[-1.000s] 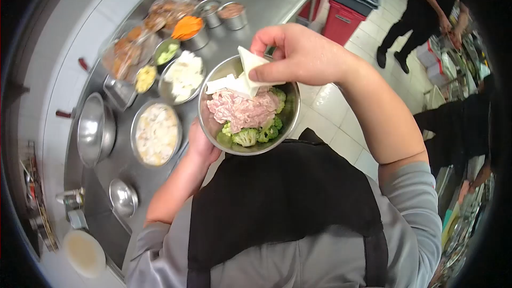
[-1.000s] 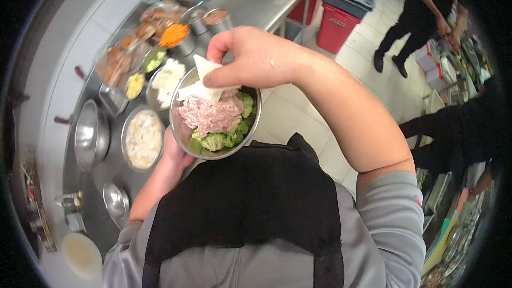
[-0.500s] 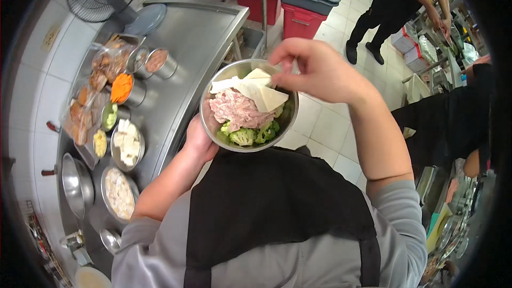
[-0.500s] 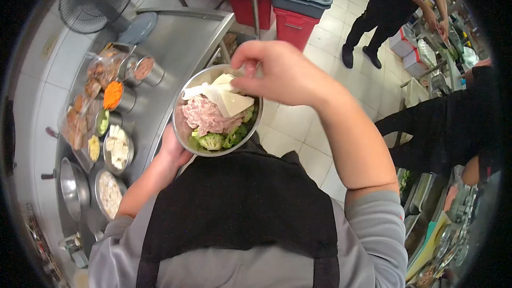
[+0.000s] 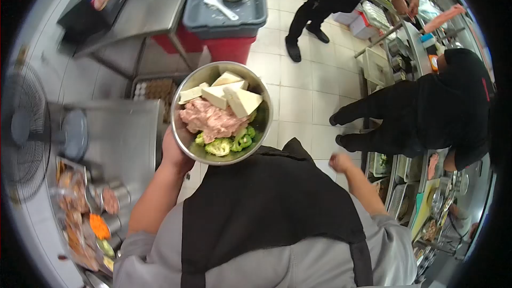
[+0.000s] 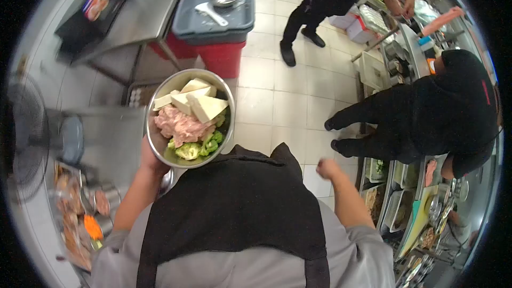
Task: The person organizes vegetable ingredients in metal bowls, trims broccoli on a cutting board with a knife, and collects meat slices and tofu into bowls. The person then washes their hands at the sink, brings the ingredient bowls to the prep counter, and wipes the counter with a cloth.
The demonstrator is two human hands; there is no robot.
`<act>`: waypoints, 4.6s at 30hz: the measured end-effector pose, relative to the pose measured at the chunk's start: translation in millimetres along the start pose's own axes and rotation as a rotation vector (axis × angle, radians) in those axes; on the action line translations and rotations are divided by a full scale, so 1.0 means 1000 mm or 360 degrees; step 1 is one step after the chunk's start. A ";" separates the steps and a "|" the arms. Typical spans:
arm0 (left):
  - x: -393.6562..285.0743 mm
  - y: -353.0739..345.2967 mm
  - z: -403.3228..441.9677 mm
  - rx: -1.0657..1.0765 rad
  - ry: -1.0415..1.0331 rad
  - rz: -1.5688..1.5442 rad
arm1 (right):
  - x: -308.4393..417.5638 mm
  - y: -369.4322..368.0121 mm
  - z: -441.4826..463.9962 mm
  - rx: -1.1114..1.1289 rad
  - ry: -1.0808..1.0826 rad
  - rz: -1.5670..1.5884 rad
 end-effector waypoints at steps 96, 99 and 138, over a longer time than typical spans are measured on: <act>-0.211 -0.615 1.799 -0.0187 0.0219 0.0381 | 0.214 1.425 1.307 -0.0870 -0.0087 0.3005; -0.194 -0.655 1.904 0.0050 0.0359 0.0313 | 0.181 1.488 1.315 -0.1079 -0.0159 0.3084; -0.015 -1.574 2.342 0.1405 0.0857 0.0666 | -0.194 1.848 1.620 -0.1346 -0.0762 0.3098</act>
Point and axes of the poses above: each hand's wrist, its own z-axis towards the middle knuckle, its own y-axis out of the back of the hand, x = y × z, the point moved 6 cm from there along z, towards the middle knuckle, and after that the axes turned 5 degrees about -y, right-handed, at the moved point
